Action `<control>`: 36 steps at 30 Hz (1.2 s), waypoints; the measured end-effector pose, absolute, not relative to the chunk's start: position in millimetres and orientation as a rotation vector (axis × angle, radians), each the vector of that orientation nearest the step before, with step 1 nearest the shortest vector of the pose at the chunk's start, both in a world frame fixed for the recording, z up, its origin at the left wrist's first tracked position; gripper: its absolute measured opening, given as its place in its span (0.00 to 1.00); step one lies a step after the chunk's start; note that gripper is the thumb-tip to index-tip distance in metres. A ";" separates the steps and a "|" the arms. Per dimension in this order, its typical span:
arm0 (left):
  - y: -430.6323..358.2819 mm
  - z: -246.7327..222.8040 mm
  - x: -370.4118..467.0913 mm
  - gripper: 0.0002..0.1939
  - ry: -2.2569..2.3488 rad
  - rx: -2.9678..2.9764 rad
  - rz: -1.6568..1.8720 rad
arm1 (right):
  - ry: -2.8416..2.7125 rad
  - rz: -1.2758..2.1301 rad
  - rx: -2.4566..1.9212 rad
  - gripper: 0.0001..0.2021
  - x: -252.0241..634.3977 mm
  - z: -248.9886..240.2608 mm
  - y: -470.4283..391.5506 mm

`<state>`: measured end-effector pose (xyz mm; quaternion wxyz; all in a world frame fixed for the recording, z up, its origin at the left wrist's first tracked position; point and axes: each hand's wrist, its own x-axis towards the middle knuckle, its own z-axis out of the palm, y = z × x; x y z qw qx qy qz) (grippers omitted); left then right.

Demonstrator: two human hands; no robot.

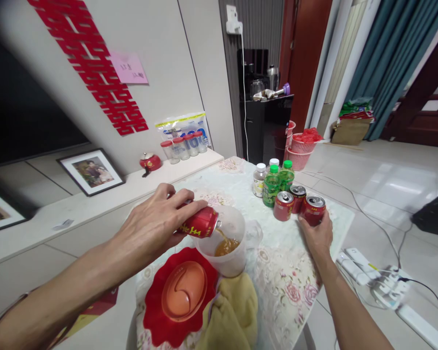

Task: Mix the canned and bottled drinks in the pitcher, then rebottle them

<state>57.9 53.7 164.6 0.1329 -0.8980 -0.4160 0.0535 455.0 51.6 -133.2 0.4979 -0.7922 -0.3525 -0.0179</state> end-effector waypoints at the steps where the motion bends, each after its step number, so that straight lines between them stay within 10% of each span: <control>1: 54.0 164.3 57.7 0.28 -1.204 -2.603 0.154 | -0.845 -0.043 -1.928 0.40 455.3 -133.9 51.8; 36: 46.7 160.0 64.3 0.20 -0.943 -2.432 0.015 | -0.820 -0.002 -1.963 0.36 456.0 -134.9 50.8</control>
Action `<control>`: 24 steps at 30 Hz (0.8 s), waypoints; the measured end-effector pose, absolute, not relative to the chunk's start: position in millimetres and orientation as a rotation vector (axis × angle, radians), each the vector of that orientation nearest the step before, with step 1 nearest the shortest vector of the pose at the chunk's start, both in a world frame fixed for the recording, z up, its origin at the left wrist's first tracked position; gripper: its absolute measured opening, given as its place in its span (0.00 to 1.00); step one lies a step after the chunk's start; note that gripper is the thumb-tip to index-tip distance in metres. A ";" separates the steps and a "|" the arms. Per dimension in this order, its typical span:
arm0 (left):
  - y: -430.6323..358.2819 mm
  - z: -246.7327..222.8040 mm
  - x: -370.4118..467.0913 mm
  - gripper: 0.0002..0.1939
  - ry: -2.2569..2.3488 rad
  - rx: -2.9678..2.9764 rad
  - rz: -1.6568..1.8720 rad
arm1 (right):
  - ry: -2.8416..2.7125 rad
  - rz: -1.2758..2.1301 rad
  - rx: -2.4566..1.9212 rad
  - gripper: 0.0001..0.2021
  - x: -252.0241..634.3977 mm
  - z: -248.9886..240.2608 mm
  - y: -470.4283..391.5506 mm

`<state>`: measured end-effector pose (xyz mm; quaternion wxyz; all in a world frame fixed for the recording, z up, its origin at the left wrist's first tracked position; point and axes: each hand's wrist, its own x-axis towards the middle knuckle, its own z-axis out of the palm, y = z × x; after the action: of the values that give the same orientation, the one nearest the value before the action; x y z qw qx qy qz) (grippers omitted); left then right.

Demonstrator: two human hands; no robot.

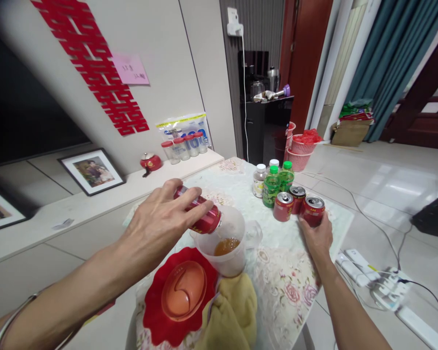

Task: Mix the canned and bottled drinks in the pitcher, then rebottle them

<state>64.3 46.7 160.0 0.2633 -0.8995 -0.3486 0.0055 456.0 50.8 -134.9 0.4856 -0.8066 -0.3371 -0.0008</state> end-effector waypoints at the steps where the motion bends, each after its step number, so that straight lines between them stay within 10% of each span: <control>1: 47.1 158.8 64.3 0.20 -0.926 -2.422 -0.007 | -0.821 -0.001 -1.960 0.36 455.7 -134.6 50.7; 18: 59.2 124.6 56.2 0.23 -0.949 -2.581 -0.171 | -0.837 -0.008 -2.018 0.38 456.4 -132.0 49.5; 24: 54.8 115.4 4.3 0.34 -1.467 -2.789 -0.813 | -0.832 -0.023 -2.046 0.39 456.8 -128.5 50.9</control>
<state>4.3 54.8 115.4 -0.0562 -0.8556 -0.4502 -0.2493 456.8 50.9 -128.5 0.4495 -0.8274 -0.3366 -0.0094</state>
